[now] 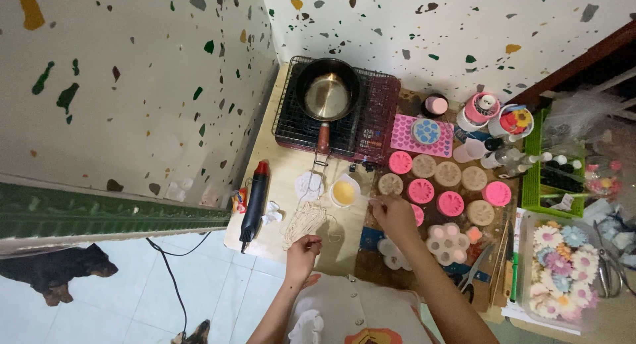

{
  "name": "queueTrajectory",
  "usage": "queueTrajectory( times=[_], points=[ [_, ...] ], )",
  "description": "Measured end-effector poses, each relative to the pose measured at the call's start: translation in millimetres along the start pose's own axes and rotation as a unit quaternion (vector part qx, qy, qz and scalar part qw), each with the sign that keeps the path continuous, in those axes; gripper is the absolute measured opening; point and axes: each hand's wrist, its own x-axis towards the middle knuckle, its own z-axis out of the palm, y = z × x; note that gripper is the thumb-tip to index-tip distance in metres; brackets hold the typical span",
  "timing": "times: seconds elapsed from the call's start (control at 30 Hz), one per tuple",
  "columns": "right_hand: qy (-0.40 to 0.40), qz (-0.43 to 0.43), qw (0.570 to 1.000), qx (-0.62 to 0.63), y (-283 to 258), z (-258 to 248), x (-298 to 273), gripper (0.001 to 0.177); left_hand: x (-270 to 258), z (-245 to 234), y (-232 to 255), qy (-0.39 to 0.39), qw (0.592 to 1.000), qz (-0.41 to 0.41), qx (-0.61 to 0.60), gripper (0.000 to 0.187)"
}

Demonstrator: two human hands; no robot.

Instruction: Preparing and pouring melted wax into various flower-shaped silicone molds to create candles.

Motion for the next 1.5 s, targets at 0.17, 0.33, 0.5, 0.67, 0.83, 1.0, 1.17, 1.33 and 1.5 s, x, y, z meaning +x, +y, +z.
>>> queueTrajectory(
  times=[0.17,0.33,0.5,0.67,0.83,1.0,1.17,1.33,1.5],
  points=[
    [0.043,-0.051,0.998,0.000,19,9,-12,0.021,1,1,3,-0.008,1.000,0.015,0.021,0.023],
    [0.087,-0.063,0.994,0.000,30,16,-19,0.017,0,4,-1,-0.003,1.000,0.018,0.002,0.023],
    [0.114,-0.093,0.989,-0.004,40,23,-24,0.013,1,8,-4,-0.007,1.000,0.018,-0.002,0.023],
    [0.096,-0.056,0.993,-0.026,43,28,-22,0.018,2,11,-10,-0.004,1.000,-0.004,0.017,0.023],
    [0.083,-0.029,0.996,-0.011,14,11,-18,0.025,-1,9,-5,-0.007,1.000,-0.009,0.011,0.023],
    [0.056,-0.001,0.998,0.000,4,6,-17,0.023,-1,8,-8,-0.005,0.999,-0.016,0.040,0.024],
    [0.088,-0.041,0.995,0.001,36,25,-23,0.017,0,7,-13,0.000,1.000,0.009,0.016,0.024],
    [0.076,-0.013,0.997,-0.014,13,6,-27,0.021,3,11,-12,-0.009,1.000,0.001,0.010,0.024],
    [0.022,0.035,0.999,-0.016,18,11,-32,0.026,15,27,-19,-0.048,0.998,-0.023,-0.015,0.024]
  ],
)
